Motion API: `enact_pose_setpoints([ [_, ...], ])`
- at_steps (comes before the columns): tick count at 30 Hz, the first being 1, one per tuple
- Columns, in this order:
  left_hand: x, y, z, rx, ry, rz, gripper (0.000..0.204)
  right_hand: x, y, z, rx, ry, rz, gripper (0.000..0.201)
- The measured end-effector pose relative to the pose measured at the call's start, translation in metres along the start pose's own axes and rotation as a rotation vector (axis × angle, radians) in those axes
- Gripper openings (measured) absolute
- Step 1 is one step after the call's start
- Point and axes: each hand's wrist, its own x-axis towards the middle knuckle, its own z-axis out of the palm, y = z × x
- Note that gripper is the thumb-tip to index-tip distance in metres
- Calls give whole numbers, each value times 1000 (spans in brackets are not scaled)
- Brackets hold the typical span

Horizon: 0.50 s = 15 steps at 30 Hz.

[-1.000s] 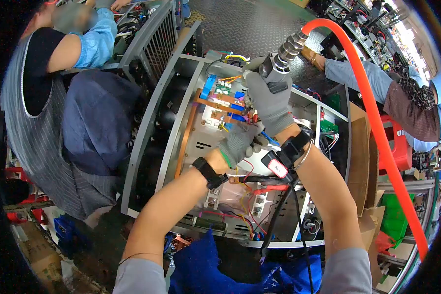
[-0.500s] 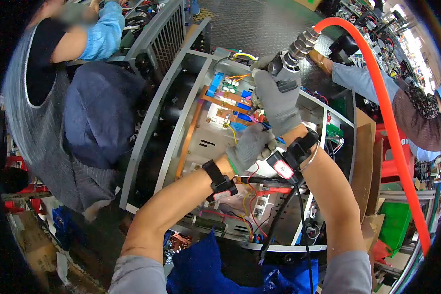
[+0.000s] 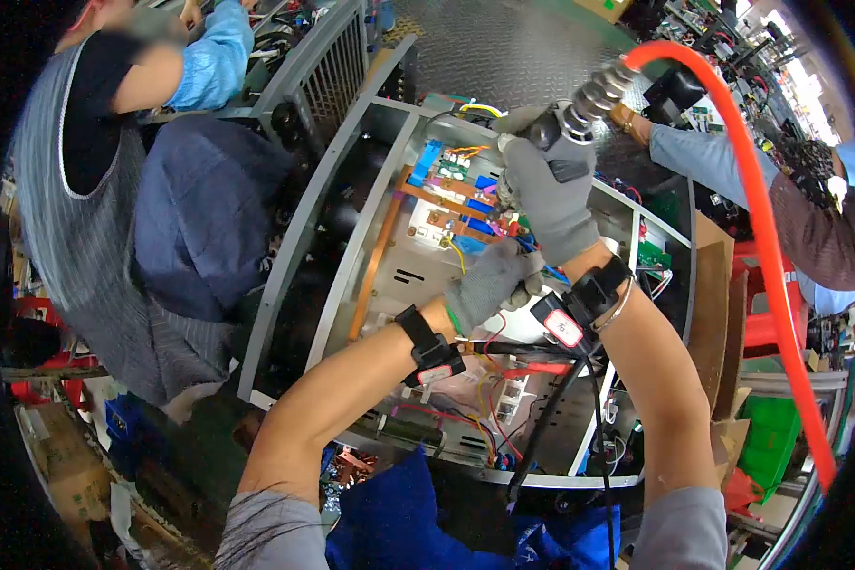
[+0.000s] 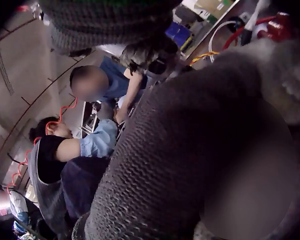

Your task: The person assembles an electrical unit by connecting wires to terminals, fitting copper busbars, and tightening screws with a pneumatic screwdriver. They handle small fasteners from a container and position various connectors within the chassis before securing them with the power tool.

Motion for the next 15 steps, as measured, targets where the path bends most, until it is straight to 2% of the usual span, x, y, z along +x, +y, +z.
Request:
enact_pose_setpoints([
  [1,-1,3,-1,29,-20,-23,31,-2,-11,-4,-4,11,-19,20],
  [2,-1,3,-2,56,-28,4,33,-3,-20,-23,35,-51,175,27],
  [3,-1,2,-3,81,-41,29,36,-7,-37,-35,104,-26,186,30],
  [4,-1,1,-4,108,-57,58,39,-15,-62,-47,133,-2,130,31],
  [5,-1,6,-7,144,-96,-8,40,-22,-86,-59,161,20,74,32],
  [6,1,10,-10,200,-104,1,40,-37,-112,-71,151,38,-46,32],
  [8,-2,16,-14,327,-112,10,41,-78,-155,-99,359,-8,-110,30],
  [10,-11,25,-14,363,-17,54,41,-128,-195,-118,352,48,-117,26],
  [11,-10,28,-14,312,41,-82,39,-156,-214,-125,357,82,-112,28],
  [12,-17,37,-12,373,29,4,35,-184,-224,-132,370,50,-124,29],
  [13,-14,40,-17,277,63,-159,30,-211,-233,-139,383,18,-135,30],
  [15,-31,65,-12,314,34,-151,25,-268,-222,-170,392,-177,-218,27],
])
